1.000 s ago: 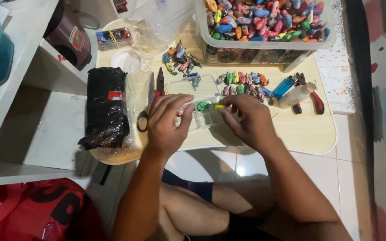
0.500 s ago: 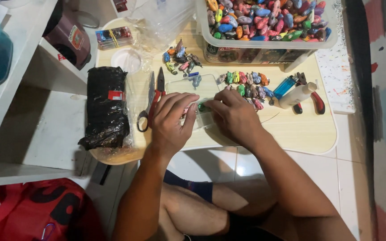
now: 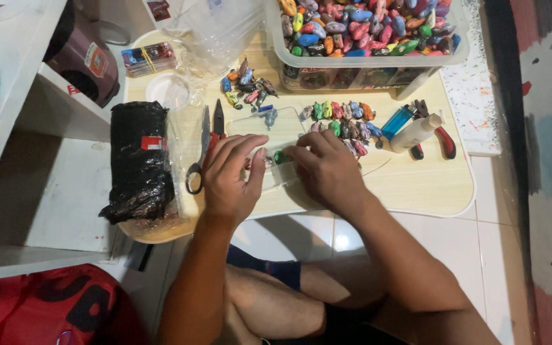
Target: Assembling small fishing lures by applying glue and attaching components
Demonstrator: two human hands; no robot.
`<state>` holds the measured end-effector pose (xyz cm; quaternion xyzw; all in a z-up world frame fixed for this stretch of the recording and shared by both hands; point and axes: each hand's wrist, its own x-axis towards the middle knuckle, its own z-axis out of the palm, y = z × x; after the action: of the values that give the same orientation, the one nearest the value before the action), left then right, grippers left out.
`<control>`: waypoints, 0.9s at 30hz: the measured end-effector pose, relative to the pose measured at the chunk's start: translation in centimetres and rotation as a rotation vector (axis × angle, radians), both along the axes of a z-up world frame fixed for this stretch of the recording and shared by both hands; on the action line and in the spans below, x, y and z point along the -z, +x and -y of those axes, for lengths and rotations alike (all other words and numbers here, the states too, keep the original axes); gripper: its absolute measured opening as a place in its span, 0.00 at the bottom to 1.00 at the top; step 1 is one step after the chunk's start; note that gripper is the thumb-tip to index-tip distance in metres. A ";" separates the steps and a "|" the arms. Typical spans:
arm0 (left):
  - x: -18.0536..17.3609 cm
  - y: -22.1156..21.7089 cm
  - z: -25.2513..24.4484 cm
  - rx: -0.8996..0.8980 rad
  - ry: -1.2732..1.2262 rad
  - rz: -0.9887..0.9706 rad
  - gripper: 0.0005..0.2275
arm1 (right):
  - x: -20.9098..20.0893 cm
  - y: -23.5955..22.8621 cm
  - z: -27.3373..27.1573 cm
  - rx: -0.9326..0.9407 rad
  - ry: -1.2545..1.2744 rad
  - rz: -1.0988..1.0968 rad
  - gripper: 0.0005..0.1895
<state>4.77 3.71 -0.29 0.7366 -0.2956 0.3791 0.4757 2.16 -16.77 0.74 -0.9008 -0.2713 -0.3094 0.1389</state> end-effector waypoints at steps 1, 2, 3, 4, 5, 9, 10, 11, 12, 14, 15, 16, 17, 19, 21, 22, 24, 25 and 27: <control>-0.2 -0.1 -0.1 0.007 -0.002 0.000 0.06 | 0.0 -0.1 -0.4 0.007 -0.002 0.000 0.11; -0.3 -0.3 -0.1 0.006 -0.003 -0.006 0.06 | 0.0 -0.1 -0.8 0.010 -0.008 0.011 0.12; -0.5 -0.3 -0.1 0.008 -0.003 -0.010 0.06 | 0.0 -0.2 -1.1 0.016 -0.014 0.024 0.12; -0.5 -0.3 -0.1 0.018 -0.004 -0.008 0.06 | 0.1 -0.2 -1.2 0.026 -0.016 0.026 0.12; -0.4 -0.3 -0.2 0.019 -0.002 -0.005 0.06 | 0.2 -0.2 -1.3 0.031 0.002 0.019 0.11; 0.2 -0.2 -0.4 0.034 -0.040 -0.054 0.06 | -0.8 -1.0 -2.2 0.071 0.104 0.021 0.09; -0.3 -0.4 -0.4 0.033 -0.042 -0.056 0.06 | -1.0 -1.0 -1.5 0.070 0.102 0.019 0.09; -0.7 -0.6 -0.5 0.040 -0.070 -0.092 0.06 | -1.2 -1.0 -1.0 0.028 0.200 -0.019 0.09; -1.1 -0.8 -0.6 0.047 -0.098 -0.128 0.06 | -1.4 -0.9 -0.5 -0.013 0.297 -0.057 0.10; -1.3 -1.1 -0.8 0.040 -0.144 -0.175 0.06 | -3.1 -1.2 0.5 -0.008 0.381 -0.099 0.10; -1.5 -1.3 -0.9 0.043 -0.188 -0.220 0.06 | -3.9 -1.3 1.0 0.008 0.465 -0.136 0.11; -1.5 -1.4 -0.8 0.032 -0.191 -0.221 0.06 | -4.2 -1.6 0.8 -0.002 0.462 -0.141 0.11; -1.5 -1.5 -0.7 0.061 -0.251 -0.274 0.06 | -4.5 -1.9 0.7 -0.006 0.510 -0.170 0.11; -1.4 -1.6 -0.6 0.086 -0.313 -0.324 0.07 | -4.2 -2.2 0.0 -0.014 0.555 -0.199 0.11; -1.3 -1.5 -0.7 0.113 -0.369 -0.392 0.08 | -2.9 -2.3 -1.1 -0.105 0.504 -0.254 0.11; -1.1 -1.4 -0.8 0.113 -0.371 -0.390 0.08 | -2.9 -2.5 -2.2 -0.106 0.502 -0.252 0.11; -0.8 -1.2 -0.9 0.114 -0.403 -0.390 0.08 | -2.8 -3.0 -4.1 -0.130 0.451 -0.241 0.10; -1.0 -1.3 -1.0 0.118 -0.404 -0.391 0.08 | -2.9 -3.1 -4.8 -0.126 0.450 -0.240 0.10; -1.3 -1.5 -1.4 0.136 -0.437 -0.406 0.08 | -3.0 -3.3 -6.1 -0.096 0.378 -0.199 0.08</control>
<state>3.30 5.14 1.04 0.6559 -0.1545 0.2459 0.6967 -1.10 -10.62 3.74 -0.8709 -0.2358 -0.2572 0.3461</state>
